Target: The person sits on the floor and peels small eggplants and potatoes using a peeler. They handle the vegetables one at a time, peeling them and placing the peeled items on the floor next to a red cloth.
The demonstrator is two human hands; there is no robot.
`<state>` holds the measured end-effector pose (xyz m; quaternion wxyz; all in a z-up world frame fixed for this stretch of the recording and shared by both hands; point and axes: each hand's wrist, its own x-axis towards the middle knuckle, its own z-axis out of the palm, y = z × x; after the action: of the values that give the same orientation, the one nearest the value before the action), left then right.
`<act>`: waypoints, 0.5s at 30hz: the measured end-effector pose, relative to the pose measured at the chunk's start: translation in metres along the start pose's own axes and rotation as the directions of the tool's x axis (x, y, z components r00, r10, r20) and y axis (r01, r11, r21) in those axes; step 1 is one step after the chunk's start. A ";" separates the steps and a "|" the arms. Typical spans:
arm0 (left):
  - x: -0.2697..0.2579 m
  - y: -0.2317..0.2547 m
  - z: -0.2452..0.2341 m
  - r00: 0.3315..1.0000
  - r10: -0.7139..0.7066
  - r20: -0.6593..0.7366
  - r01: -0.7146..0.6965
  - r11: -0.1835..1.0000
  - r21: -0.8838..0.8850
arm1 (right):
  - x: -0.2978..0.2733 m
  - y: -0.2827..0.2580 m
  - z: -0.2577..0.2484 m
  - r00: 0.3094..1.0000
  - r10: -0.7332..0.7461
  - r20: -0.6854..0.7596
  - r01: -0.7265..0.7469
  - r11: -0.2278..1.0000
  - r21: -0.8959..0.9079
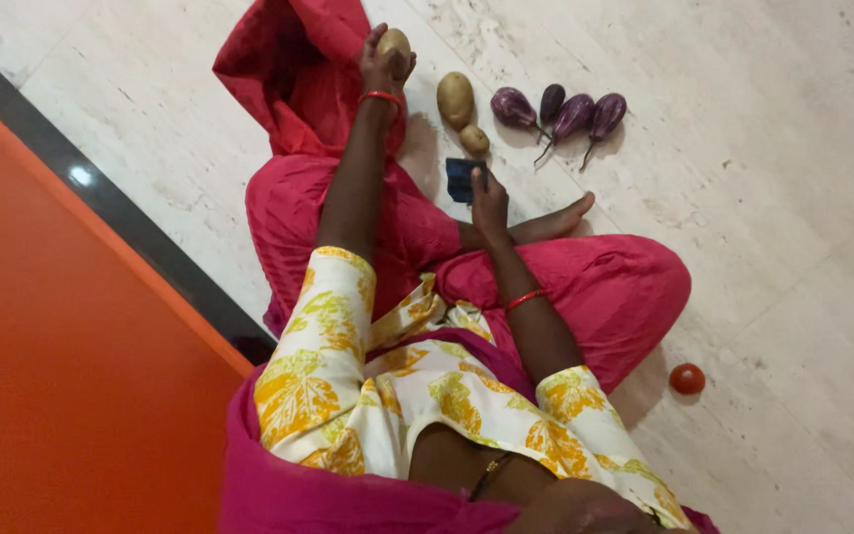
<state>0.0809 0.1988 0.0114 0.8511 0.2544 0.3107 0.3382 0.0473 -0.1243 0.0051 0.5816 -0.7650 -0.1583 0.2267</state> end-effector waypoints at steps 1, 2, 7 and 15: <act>0.001 -0.007 -0.005 0.999 0.036 -0.002 -0.036 0.999 0.009 | 0.001 -0.001 0.000 0.999 0.043 0.011 -0.043 0.999 -0.014; 0.002 -0.013 -0.007 0.997 0.080 0.018 -0.079 0.997 -0.004 | 0.000 -0.003 -0.001 0.996 0.085 0.022 -0.085 0.996 -0.029; -0.007 -0.041 -0.020 0.903 0.413 0.118 -0.384 0.654 0.651 | 0.000 -0.004 0.002 0.999 0.006 0.036 -0.005 0.999 -0.039; 0.007 -0.052 0.001 0.802 0.501 0.325 -0.532 0.353 0.770 | -0.003 0.004 0.004 0.988 0.131 0.076 -0.126 0.990 -0.063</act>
<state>0.1078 0.1706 -0.0237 0.4781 0.7161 0.3218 0.3938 0.0426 -0.1234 0.0008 0.5366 -0.7806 -0.1381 0.2894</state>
